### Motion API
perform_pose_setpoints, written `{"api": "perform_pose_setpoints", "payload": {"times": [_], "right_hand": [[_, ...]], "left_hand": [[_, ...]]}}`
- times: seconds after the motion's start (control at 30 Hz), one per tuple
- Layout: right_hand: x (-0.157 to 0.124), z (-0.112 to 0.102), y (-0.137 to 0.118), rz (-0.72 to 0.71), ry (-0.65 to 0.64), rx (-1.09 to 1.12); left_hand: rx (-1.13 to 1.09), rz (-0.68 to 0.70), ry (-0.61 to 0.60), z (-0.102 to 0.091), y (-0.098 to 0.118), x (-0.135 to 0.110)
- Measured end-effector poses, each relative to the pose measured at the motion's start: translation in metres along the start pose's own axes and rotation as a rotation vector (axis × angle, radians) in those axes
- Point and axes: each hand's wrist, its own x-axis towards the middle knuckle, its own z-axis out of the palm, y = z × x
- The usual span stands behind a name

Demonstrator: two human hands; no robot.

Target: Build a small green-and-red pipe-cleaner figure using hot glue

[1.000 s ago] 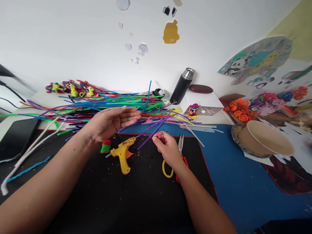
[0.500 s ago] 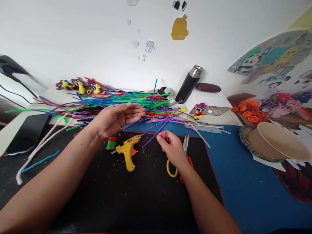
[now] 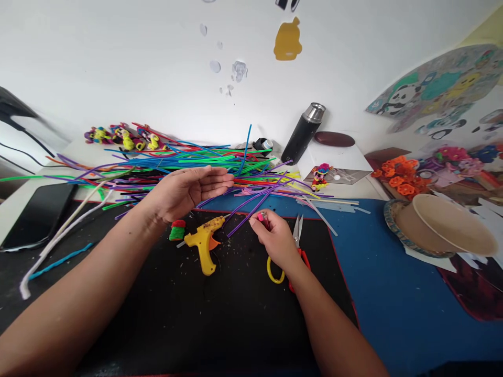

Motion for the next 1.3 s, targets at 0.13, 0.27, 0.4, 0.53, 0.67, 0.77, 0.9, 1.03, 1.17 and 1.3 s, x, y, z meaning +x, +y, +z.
{"api": "perform_pose_setpoints", "payload": {"times": [0.13, 0.27, 0.4, 0.53, 0.67, 0.77, 0.9, 1.03, 1.17, 1.3], "right_hand": [[0.0, 0.001, -0.001, 0.001, -0.005, -0.003], [0.0, 0.002, -0.002, -0.001, -0.005, -0.005], [-0.002, 0.002, -0.002, -0.003, -0.007, -0.013], [-0.002, 0.001, -0.002, -0.012, -0.007, -0.013], [-0.001, 0.001, -0.002, -0.024, -0.006, -0.02], [-0.001, 0.001, -0.002, -0.028, -0.006, -0.019], [-0.002, 0.001, -0.001, -0.028, -0.012, -0.005], [-0.001, 0.001, 0.001, -0.016, -0.017, 0.014], [0.0, 0.002, 0.001, -0.003, -0.022, 0.032], [-0.001, 0.002, 0.0, -0.004, -0.021, 0.029]], "left_hand": [[0.017, -0.004, -0.009, -0.002, -0.001, 0.001], [-0.005, -0.008, -0.055, -0.005, -0.003, 0.001], [-0.022, -0.006, -0.077, -0.005, -0.005, 0.002], [-0.024, 0.002, -0.112, -0.008, -0.008, 0.005], [-0.03, 0.002, -0.129, -0.013, -0.01, 0.009], [-0.026, -0.005, -0.142, -0.014, -0.011, 0.01], [-0.028, 0.0, -0.136, -0.012, -0.011, 0.009], [-0.006, -0.004, -0.13, -0.012, -0.011, 0.008], [0.006, 0.0, -0.129, -0.011, -0.012, 0.008], [0.006, -0.007, -0.108, -0.009, -0.013, 0.007]]}}
